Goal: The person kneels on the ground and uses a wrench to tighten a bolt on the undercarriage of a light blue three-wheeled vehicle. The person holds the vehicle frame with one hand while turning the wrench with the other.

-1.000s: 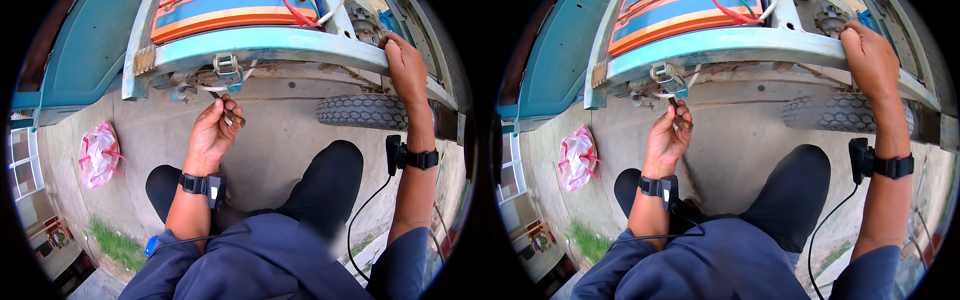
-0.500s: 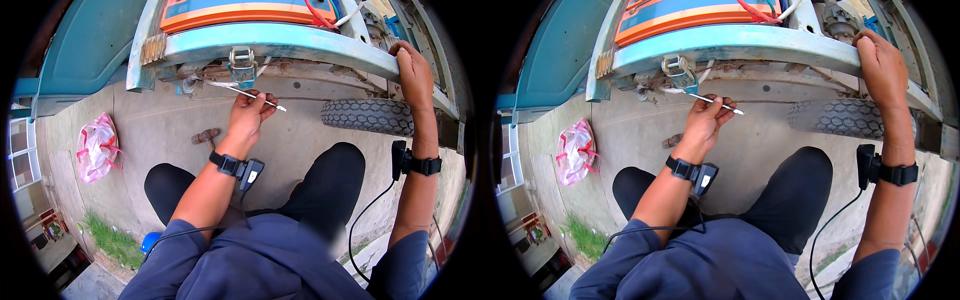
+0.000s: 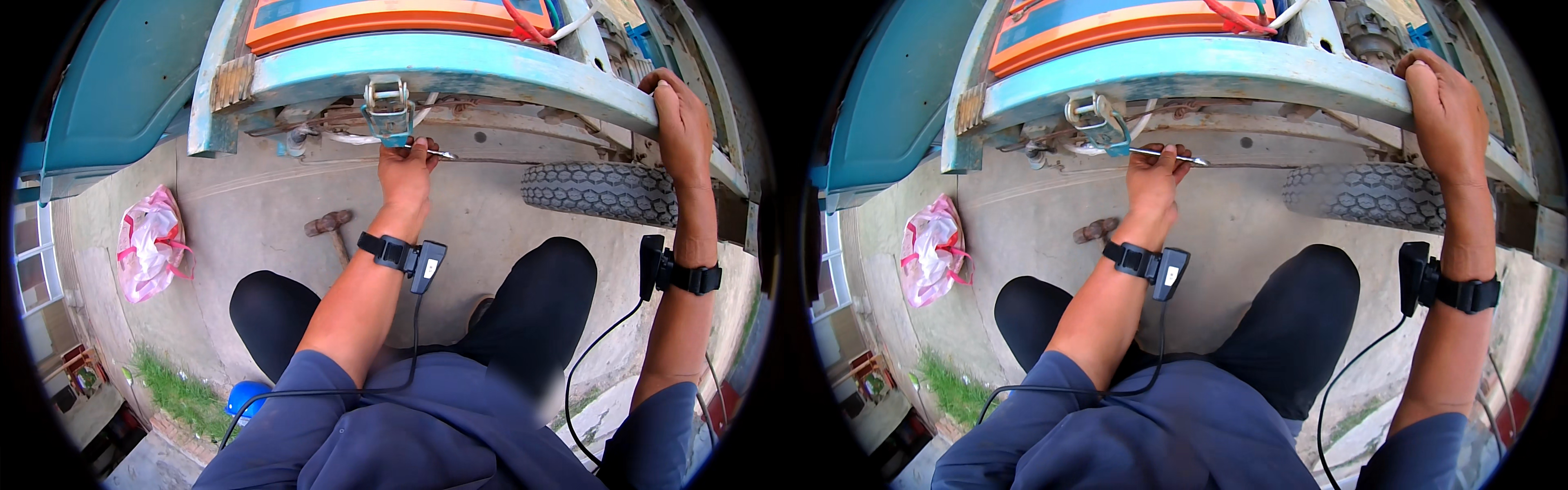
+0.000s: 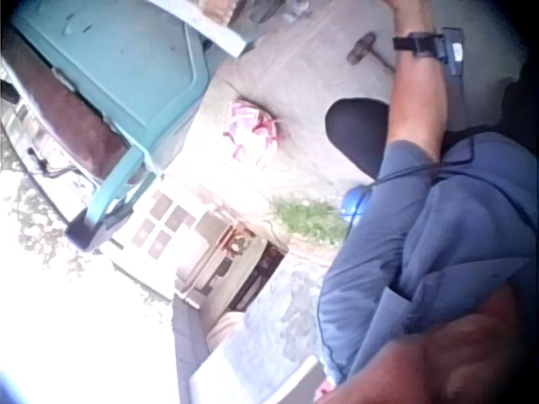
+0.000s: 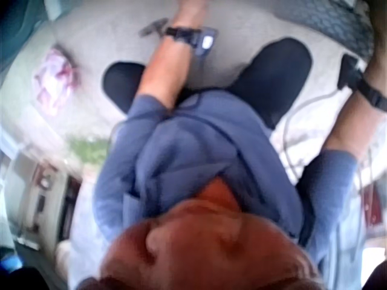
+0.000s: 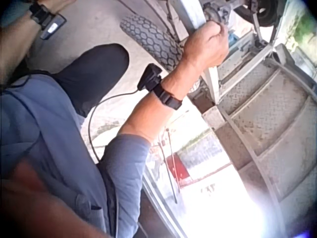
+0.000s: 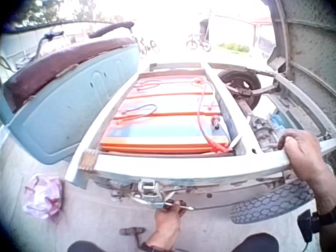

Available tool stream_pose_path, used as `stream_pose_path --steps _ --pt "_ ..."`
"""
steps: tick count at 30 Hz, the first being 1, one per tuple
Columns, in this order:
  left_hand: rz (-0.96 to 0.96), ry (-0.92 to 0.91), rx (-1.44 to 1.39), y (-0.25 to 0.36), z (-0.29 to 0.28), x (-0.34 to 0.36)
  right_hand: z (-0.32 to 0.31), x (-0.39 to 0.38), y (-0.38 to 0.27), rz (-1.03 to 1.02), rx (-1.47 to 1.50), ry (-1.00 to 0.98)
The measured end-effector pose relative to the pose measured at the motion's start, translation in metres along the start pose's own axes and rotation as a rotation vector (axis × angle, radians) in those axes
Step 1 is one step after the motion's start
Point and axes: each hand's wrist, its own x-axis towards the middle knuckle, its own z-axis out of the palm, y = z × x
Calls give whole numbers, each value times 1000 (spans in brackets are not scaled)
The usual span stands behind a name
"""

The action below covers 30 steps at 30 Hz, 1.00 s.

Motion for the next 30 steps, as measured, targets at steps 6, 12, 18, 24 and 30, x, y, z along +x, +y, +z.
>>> stream_pose_path --steps 6,12,18,24,30 --pt "-63 -62 135 12 -11 -5 -1 0 0 -9 2 -5" --pt "-80 -109 131 20 -10 -7 -2 -2 -4 -8 13 7" --pt "-77 -126 130 18 -12 -3 -2 -2 -4 -17 17 15" --pt "-133 -111 84 30 -7 -15 -3 -4 -7 30 -5 -4" --pt "-224 -224 -102 66 -3 -36 -2 -3 -2 32 -23 -8"
